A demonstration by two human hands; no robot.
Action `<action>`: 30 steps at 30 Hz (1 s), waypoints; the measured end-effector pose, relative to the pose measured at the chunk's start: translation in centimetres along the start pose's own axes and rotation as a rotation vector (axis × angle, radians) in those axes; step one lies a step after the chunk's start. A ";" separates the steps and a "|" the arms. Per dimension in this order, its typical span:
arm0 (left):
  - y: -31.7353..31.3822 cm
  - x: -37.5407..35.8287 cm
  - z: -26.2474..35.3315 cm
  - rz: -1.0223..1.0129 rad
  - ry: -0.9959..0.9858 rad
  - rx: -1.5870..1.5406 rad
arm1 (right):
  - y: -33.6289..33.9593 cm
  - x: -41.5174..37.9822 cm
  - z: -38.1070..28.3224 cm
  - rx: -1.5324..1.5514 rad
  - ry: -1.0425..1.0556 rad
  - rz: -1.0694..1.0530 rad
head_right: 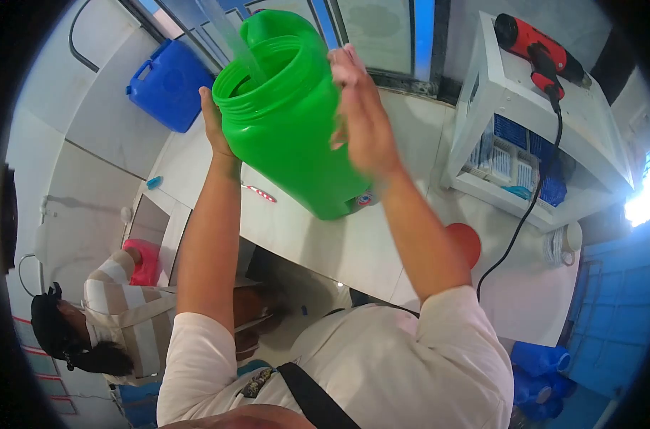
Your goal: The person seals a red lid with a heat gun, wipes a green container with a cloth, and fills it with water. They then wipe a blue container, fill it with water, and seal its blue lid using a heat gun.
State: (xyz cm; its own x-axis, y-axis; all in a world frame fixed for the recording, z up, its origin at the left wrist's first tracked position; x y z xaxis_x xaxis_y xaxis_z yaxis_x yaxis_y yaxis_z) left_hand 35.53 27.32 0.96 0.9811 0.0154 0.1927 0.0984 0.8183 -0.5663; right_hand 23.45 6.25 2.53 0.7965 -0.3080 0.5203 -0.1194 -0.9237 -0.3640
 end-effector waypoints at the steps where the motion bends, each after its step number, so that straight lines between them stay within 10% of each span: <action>1: 0.1 0.1 0.1 -0.016 0.004 -0.019 | -1.4 -2.1 -1.8 0.030 0.061 0.113; 2: 0.3 0.2 0.2 -0.032 0.004 -0.039 | -2.4 -3.4 -1.8 0.033 0.059 0.113; 4: 0.7 0.8 0.1 -0.059 0.025 -0.042 | -4.4 -6.3 -2.2 -0.919 0.775 0.015; 7: 0.7 -0.2 0.8 -0.079 0.036 0.031 | -3.6 -10.8 3.2 -1.185 0.894 -0.371; 11: -0.8 -1.4 1.8 -0.080 -0.052 0.197 | 1.7 -11.7 5.8 -1.071 0.616 -0.516; 17: -1.9 -2.7 2.4 -0.056 0.035 0.205 | -5.3 -5.2 -2.7 -0.963 0.831 0.102; 20: -1.6 -2.7 2.2 -0.042 0.181 0.099 | -6.4 -8.0 0.7 -1.121 0.933 -0.339; 22: -1.7 -4.6 3.3 -0.048 -0.132 0.444 | -4.2 -10.6 4.0 -1.209 1.013 -0.656; 25: 1.5 -9.2 3.3 -0.027 -0.227 0.554 | -0.7 -11.6 2.9 -1.129 0.600 -0.595; 29: 5.4 -15.7 2.3 -0.109 -0.075 0.592 | 0.4 -10.3 -4.2 -1.079 0.784 -0.428; 30: 5.1 -16.6 2.3 -0.095 -0.066 0.589 | -0.6 -10.0 -5.4 -0.778 0.437 -0.400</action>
State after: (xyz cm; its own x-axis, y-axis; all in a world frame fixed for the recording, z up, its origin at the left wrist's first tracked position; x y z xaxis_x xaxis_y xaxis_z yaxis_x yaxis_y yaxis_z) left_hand 19.35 32.60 -3.30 0.9582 -0.0536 0.2810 0.0581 0.9983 -0.0078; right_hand 12.38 8.61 1.73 0.5921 0.1488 0.7920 -0.3710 -0.8221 0.4319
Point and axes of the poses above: each hand's wrist, its own x-axis towards the middle knuckle, its own y-axis out of the back of the hand, z = x × y, the point moved 3 cm from there along x, towards the middle knuckle, and after that the axes turned 11 degrees about z, right-handed, at the moved point
